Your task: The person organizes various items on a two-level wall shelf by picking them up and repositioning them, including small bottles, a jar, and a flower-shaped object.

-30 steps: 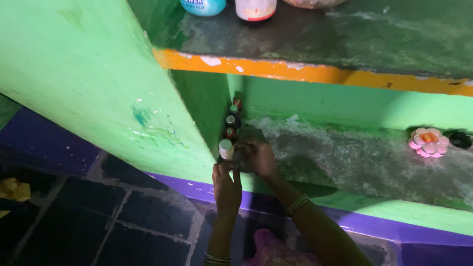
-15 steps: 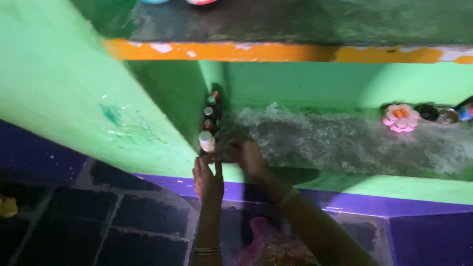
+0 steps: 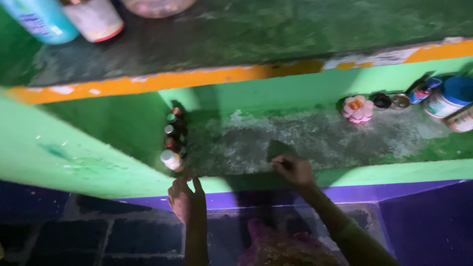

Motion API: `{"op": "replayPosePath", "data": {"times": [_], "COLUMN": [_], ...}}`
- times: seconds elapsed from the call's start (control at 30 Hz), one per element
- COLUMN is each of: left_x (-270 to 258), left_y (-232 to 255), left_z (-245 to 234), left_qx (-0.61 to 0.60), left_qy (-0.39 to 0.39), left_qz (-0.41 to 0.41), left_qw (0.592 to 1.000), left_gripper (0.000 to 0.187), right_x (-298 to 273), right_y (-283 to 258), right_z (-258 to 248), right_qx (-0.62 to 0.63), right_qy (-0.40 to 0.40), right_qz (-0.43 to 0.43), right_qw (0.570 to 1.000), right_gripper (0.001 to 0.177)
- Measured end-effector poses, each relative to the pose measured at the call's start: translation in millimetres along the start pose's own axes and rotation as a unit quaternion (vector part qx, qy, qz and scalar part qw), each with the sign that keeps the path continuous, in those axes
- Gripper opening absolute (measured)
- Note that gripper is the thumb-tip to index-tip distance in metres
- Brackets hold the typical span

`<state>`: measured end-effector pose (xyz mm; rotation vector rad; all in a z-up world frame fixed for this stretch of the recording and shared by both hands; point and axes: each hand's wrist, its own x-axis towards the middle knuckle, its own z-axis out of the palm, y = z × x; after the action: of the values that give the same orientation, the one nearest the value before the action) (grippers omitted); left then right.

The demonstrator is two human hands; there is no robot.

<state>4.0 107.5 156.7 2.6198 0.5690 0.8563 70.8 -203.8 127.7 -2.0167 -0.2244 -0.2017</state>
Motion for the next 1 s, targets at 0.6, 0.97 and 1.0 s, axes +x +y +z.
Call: {"op": "replayPosePath", "data": {"times": [0.6, 0.97, 1.0], "left_x": [-49, -87, -88], "left_y": [254, 344, 343], "left_z": [81, 94, 95], "left_qx": [-0.324, -0.220, -0.206], "left_qy": [-0.138, -0.085, -0.082], "left_qz": [0.185, 0.269, 0.274], "left_qw": [0.917, 0.934, 0.936], "left_gripper": [0.013, 0.015, 0.016], "right_x": [-3, 58, 62], "right_y": [69, 85, 94], "right_z": [-244, -336, -339], "right_qx": [-0.021, -0.206, -0.246], "right_qy": [0.184, 0.282, 0.274], "right_qz": [0.141, -0.014, -0.026], "right_qw": [0.972, 0.937, 0.929], "right_gripper": [0.013, 0.023, 0.021]}}
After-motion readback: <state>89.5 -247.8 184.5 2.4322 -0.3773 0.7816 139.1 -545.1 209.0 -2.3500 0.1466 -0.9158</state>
